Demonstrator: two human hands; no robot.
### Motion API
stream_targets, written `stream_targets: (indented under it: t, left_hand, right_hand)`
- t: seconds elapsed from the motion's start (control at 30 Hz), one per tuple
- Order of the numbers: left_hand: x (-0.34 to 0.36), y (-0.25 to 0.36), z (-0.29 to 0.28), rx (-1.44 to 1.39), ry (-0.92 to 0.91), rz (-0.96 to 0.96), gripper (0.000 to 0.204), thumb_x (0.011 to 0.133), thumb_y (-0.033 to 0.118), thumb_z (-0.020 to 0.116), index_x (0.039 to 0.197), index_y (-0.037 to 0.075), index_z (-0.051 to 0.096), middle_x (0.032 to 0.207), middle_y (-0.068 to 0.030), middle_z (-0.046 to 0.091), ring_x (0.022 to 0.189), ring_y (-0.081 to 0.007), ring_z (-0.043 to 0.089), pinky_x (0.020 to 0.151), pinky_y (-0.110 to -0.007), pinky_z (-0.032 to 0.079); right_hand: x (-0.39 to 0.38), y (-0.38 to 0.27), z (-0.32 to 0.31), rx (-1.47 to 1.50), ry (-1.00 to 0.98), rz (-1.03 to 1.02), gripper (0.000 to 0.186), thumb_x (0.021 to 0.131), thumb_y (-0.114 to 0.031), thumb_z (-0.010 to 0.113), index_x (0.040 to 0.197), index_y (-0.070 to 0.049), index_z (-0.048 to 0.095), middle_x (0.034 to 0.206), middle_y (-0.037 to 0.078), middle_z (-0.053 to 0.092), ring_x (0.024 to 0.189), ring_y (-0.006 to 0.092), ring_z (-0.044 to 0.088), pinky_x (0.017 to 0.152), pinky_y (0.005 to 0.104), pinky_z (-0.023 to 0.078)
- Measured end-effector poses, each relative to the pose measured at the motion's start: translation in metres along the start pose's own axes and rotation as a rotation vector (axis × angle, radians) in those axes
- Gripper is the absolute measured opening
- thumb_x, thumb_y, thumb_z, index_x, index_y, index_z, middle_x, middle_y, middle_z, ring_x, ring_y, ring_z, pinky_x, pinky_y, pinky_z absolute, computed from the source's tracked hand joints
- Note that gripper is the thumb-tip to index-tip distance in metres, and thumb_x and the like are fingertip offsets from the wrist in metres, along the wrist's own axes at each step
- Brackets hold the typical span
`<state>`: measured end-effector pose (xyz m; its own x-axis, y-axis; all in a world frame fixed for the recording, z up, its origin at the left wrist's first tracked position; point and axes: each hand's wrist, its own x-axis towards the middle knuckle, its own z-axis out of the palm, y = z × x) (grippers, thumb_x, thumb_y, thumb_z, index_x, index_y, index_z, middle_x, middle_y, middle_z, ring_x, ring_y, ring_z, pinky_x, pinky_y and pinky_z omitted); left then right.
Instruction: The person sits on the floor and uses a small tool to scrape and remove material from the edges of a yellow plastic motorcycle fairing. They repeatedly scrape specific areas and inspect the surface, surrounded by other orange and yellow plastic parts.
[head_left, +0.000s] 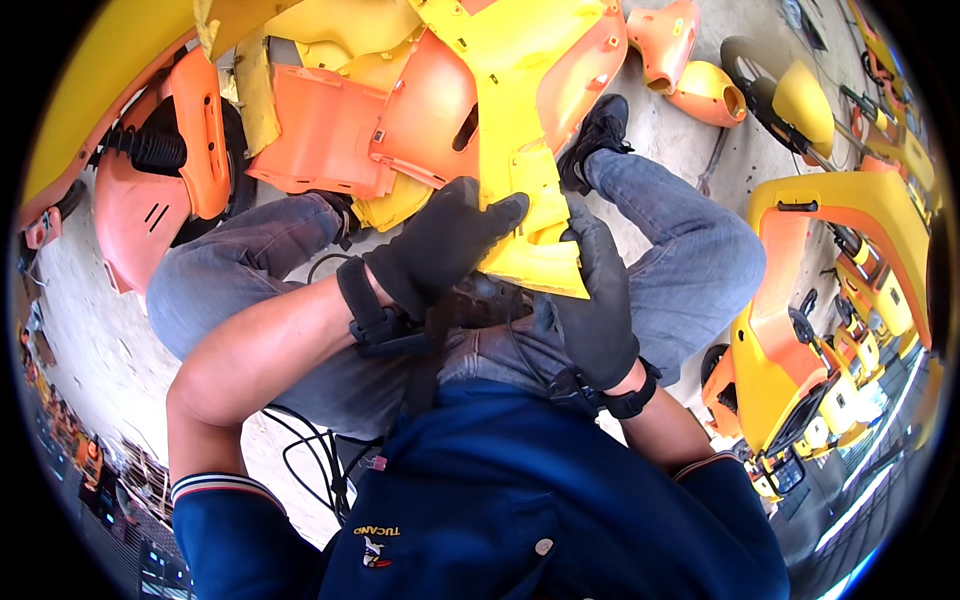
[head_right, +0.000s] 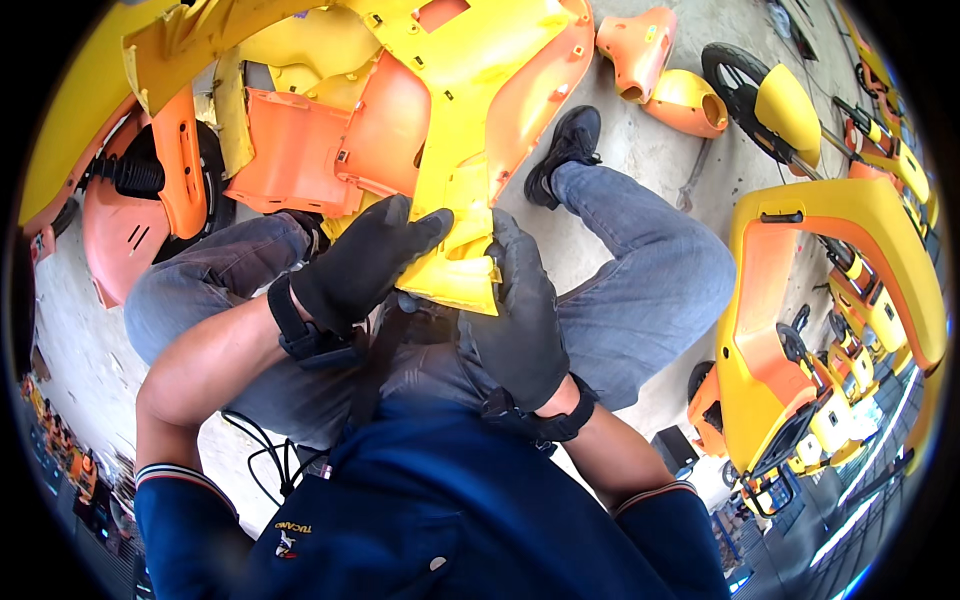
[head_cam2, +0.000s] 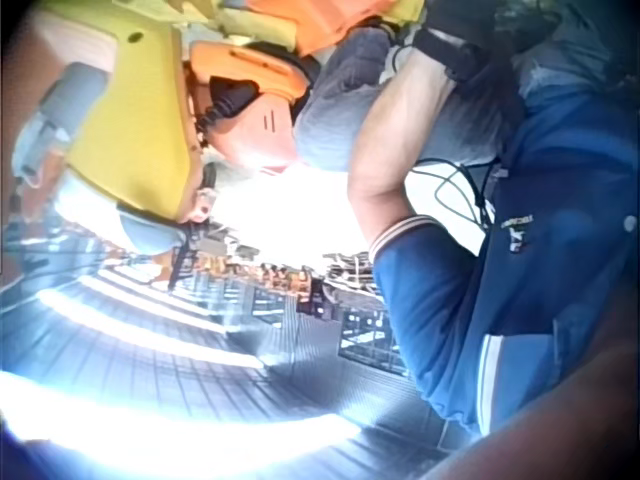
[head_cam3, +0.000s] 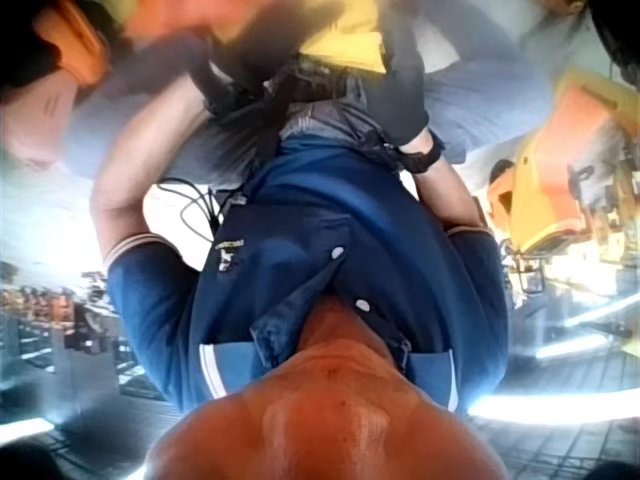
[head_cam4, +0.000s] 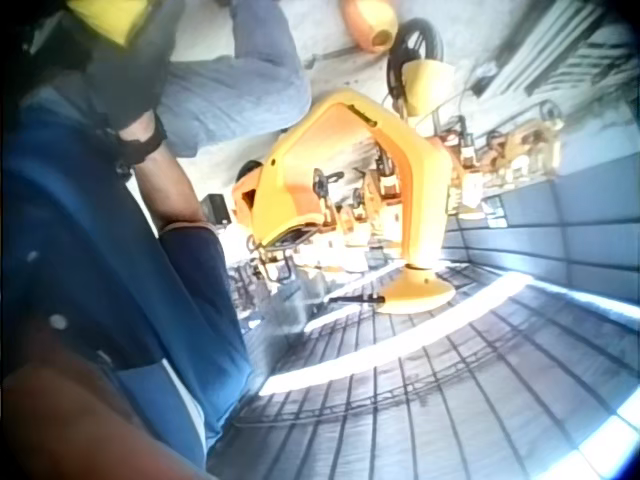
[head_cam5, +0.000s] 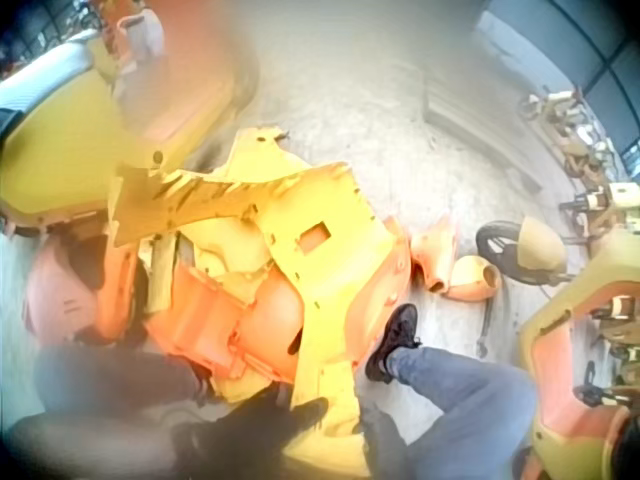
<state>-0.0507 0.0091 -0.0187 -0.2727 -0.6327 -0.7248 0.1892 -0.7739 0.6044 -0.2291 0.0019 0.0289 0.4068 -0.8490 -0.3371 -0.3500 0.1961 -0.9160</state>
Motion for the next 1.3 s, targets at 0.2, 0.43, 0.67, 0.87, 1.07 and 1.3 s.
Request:
stream_targets:
  t: [0.2, 0.43, 0.67, 0.87, 1.07, 1.3]
  left_hand:
    - [0.013, -0.029, 0.002, -0.035, 0.034, 0.188, 0.044, 0.096, 0.037, 0.060, 0.100, -0.006, 0.056, 0.083, -0.0097, 0.063, 0.071, -0.0119, 0.056, 0.061, -0.030, 0.046]
    - [0.019, -0.040, 0.005, 0.065, 0.099, 0.200, 0.048, 0.095, 0.041, 0.062, 0.096, -0.006, 0.053, 0.080, -0.0120, 0.059, 0.071, -0.0145, 0.053, 0.062, -0.032, 0.046]
    - [0.010, -0.024, 0.008, 0.067, 0.080, 0.190, 0.049, 0.095, 0.041, 0.062, 0.096, -0.007, 0.054, 0.084, -0.0161, 0.059, 0.074, -0.0186, 0.055, 0.065, -0.035, 0.046]
    - [0.013, -0.029, 0.012, -0.023, 0.088, 0.227, 0.044, 0.096, 0.037, 0.061, 0.093, -0.007, 0.057, 0.081, -0.0142, 0.063, 0.071, -0.0166, 0.057, 0.063, -0.034, 0.047]
    - [0.009, -0.021, 0.013, -0.196, 0.024, 0.149, 0.032, 0.097, 0.028, 0.060, 0.100, -0.004, 0.060, 0.082, -0.0061, 0.065, 0.071, -0.0084, 0.058, 0.061, -0.028, 0.047]
    - [0.003, -0.006, 0.013, -0.343, -0.080, 0.135, 0.025, 0.102, 0.020, 0.051, 0.110, -0.003, 0.059, 0.096, -0.0038, 0.065, 0.083, -0.0062, 0.060, 0.072, -0.027, 0.050]
  right_hand:
    - [0.001, 0.008, -0.002, -0.107, 0.045, -0.068, 0.057, 0.081, 0.009, 0.065, 0.134, 0.003, 0.045, 0.114, 0.017, 0.064, 0.103, 0.0254, 0.066, 0.088, 0.0346, 0.052]
    - [0.000, 0.004, -0.001, -0.158, 0.059, -0.060, 0.040, 0.088, 0.004, 0.060, 0.127, 0.002, 0.053, 0.111, 0.009, 0.059, 0.100, 0.0162, 0.059, 0.087, 0.0294, 0.048]
    - [0.006, 0.010, -0.006, -0.239, 0.113, -0.140, 0.044, 0.081, 0.000, 0.069, 0.121, 0.000, 0.051, 0.100, 0.013, 0.067, 0.090, 0.0227, 0.067, 0.079, 0.0324, 0.052]
    - [0.001, 0.010, 0.001, -0.162, 0.131, -0.043, 0.019, 0.096, -0.006, 0.056, 0.114, 0.001, 0.057, 0.096, 0.007, 0.064, 0.085, 0.0131, 0.061, 0.073, 0.0274, 0.050]
    - [0.006, 0.010, -0.003, -0.206, 0.174, -0.167, 0.036, 0.087, -0.003, 0.065, 0.121, 0.001, 0.054, 0.101, 0.013, 0.068, 0.095, 0.0211, 0.067, 0.082, 0.0318, 0.052]
    - [0.009, 0.017, -0.006, -0.167, 0.164, -0.136, 0.029, 0.092, -0.004, 0.059, 0.120, 0.002, 0.056, 0.104, 0.013, 0.066, 0.095, 0.0210, 0.065, 0.084, 0.0322, 0.052]
